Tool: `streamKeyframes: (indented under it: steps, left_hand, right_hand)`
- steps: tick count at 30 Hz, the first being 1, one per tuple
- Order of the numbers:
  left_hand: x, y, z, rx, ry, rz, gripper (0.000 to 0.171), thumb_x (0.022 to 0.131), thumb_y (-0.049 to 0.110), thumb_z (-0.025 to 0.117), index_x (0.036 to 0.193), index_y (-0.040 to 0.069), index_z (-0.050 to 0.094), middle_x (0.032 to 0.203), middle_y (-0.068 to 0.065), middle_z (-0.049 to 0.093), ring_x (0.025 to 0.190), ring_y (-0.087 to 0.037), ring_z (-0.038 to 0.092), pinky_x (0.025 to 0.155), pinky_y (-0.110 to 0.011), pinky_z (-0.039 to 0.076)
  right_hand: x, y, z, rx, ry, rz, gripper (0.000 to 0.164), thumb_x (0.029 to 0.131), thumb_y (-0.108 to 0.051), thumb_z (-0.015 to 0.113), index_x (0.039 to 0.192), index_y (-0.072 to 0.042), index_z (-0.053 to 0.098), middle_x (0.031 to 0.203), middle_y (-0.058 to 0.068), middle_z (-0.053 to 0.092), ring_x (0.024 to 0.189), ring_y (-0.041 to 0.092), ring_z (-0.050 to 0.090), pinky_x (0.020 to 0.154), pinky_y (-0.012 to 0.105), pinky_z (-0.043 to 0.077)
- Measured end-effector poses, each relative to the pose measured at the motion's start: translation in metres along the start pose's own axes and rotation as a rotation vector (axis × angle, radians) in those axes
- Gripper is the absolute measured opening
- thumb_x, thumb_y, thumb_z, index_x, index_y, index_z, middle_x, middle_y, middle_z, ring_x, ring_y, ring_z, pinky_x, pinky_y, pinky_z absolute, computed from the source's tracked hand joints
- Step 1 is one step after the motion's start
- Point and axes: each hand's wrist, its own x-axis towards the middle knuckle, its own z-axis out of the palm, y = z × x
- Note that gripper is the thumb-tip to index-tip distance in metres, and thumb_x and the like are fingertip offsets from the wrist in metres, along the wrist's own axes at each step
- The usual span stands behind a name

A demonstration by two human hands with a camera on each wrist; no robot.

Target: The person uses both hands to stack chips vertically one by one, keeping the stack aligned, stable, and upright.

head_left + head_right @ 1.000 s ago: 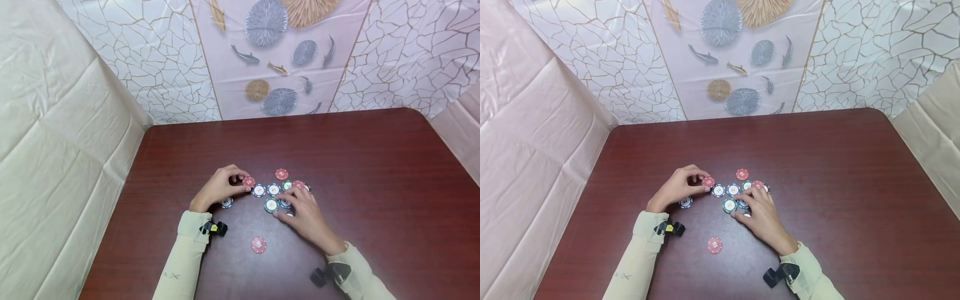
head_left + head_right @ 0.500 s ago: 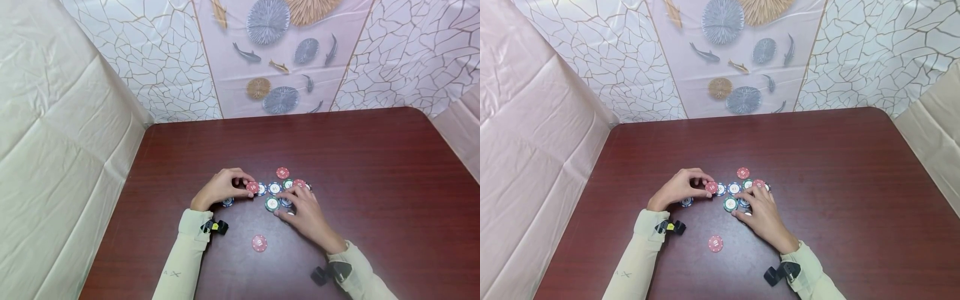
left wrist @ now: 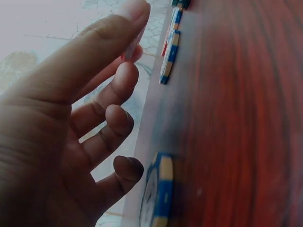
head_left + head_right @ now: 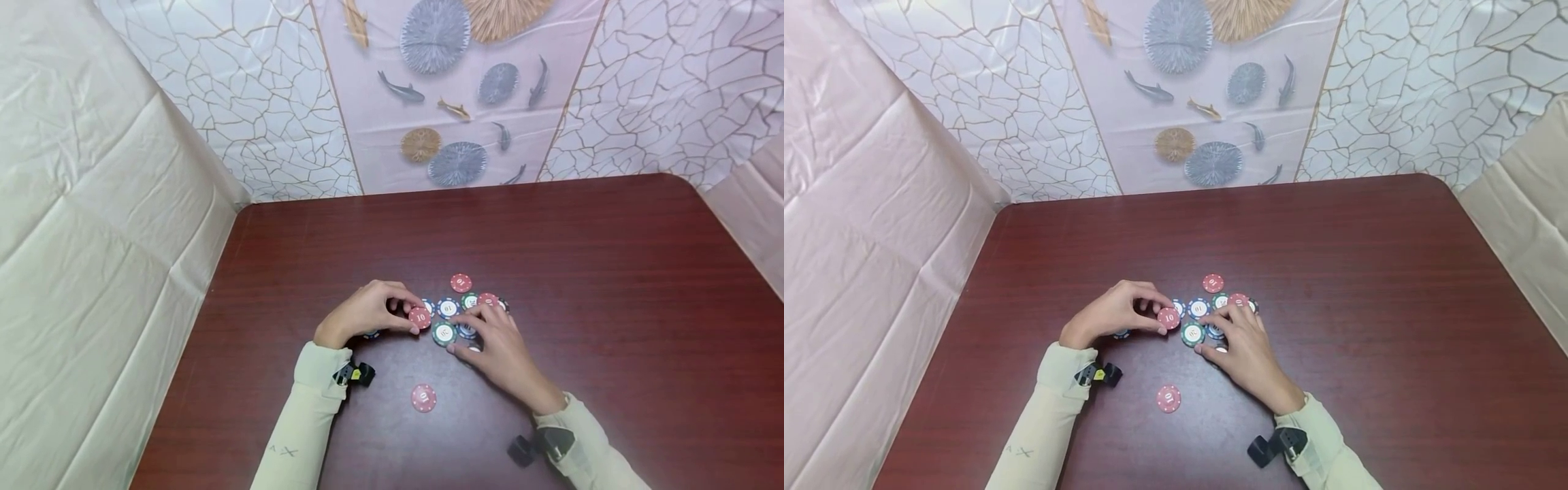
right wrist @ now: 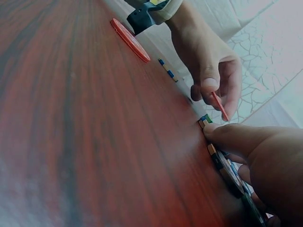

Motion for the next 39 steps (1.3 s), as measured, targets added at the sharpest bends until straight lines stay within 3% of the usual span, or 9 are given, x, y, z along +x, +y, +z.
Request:
streamKeyframes:
  steps: [7, 16, 23, 30, 37, 39]
  left_hand:
    - [0.003, 0.008, 0.007, 0.064, -0.037, 0.009, 0.037, 0.082, 0.038, 0.093, 0.115, 0.027, 0.082, 0.088, 0.012, 0.063, 0.079, -0.006, 0.057, 0.071, -0.025, 0.049]
    - [0.008, 0.021, 0.014, 0.163, -0.069, 0.024, 0.037, 0.082, 0.043, 0.091, 0.115, 0.031, 0.082, 0.089, 0.014, 0.064, 0.078, -0.003, 0.057, 0.071, -0.024, 0.048]
    - [0.012, 0.024, 0.02, 0.205, -0.074, 0.044, 0.036, 0.083, 0.043, 0.09, 0.116, 0.031, 0.082, 0.096, 0.018, 0.067, 0.082, -0.002, 0.058, 0.075, -0.024, 0.049]
    - [0.015, 0.029, 0.023, 0.235, -0.091, 0.046, 0.035, 0.085, 0.043, 0.089, 0.116, 0.029, 0.081, 0.102, 0.018, 0.069, 0.085, -0.003, 0.059, 0.078, -0.025, 0.049]
    - [0.015, 0.031, 0.024, 0.245, -0.098, 0.038, 0.035, 0.086, 0.043, 0.088, 0.117, 0.028, 0.081, 0.1, 0.018, 0.069, 0.084, -0.002, 0.058, 0.076, -0.024, 0.049]
    - [0.016, 0.031, 0.024, 0.241, -0.099, 0.036, 0.033, 0.087, 0.042, 0.087, 0.116, 0.028, 0.081, 0.1, 0.018, 0.068, 0.083, -0.002, 0.058, 0.076, -0.023, 0.049]
  right_hand:
    - [0.001, 0.0, 0.001, -0.001, -0.003, -0.015, 0.042, 0.083, -0.028, 0.09, 0.121, -0.018, 0.077, 0.117, 0.004, 0.064, 0.114, 0.028, 0.055, 0.099, 0.054, 0.039]
    - [0.001, 0.002, 0.001, 0.014, -0.006, -0.013, 0.04, 0.084, -0.026, 0.089, 0.122, -0.018, 0.077, 0.119, 0.005, 0.064, 0.127, 0.037, 0.054, 0.11, 0.065, 0.033]
    - [0.001, 0.002, 0.0, 0.009, 0.001, -0.024, 0.041, 0.084, -0.027, 0.09, 0.121, -0.016, 0.077, 0.116, 0.005, 0.064, 0.118, 0.034, 0.055, 0.103, 0.061, 0.037]
    - [0.0, 0.003, 0.0, 0.01, -0.001, -0.014, 0.042, 0.083, -0.025, 0.09, 0.122, -0.015, 0.077, 0.116, 0.007, 0.063, 0.128, 0.04, 0.054, 0.112, 0.067, 0.031]
    - [0.0, 0.003, 0.0, -0.004, 0.002, -0.015, 0.041, 0.083, -0.025, 0.089, 0.121, -0.016, 0.077, 0.114, 0.004, 0.064, 0.114, 0.029, 0.054, 0.098, 0.055, 0.039]
    - [0.0, 0.003, 0.0, -0.002, 0.004, -0.014, 0.041, 0.083, -0.026, 0.09, 0.121, -0.016, 0.077, 0.115, 0.005, 0.064, 0.118, 0.031, 0.054, 0.102, 0.057, 0.038]
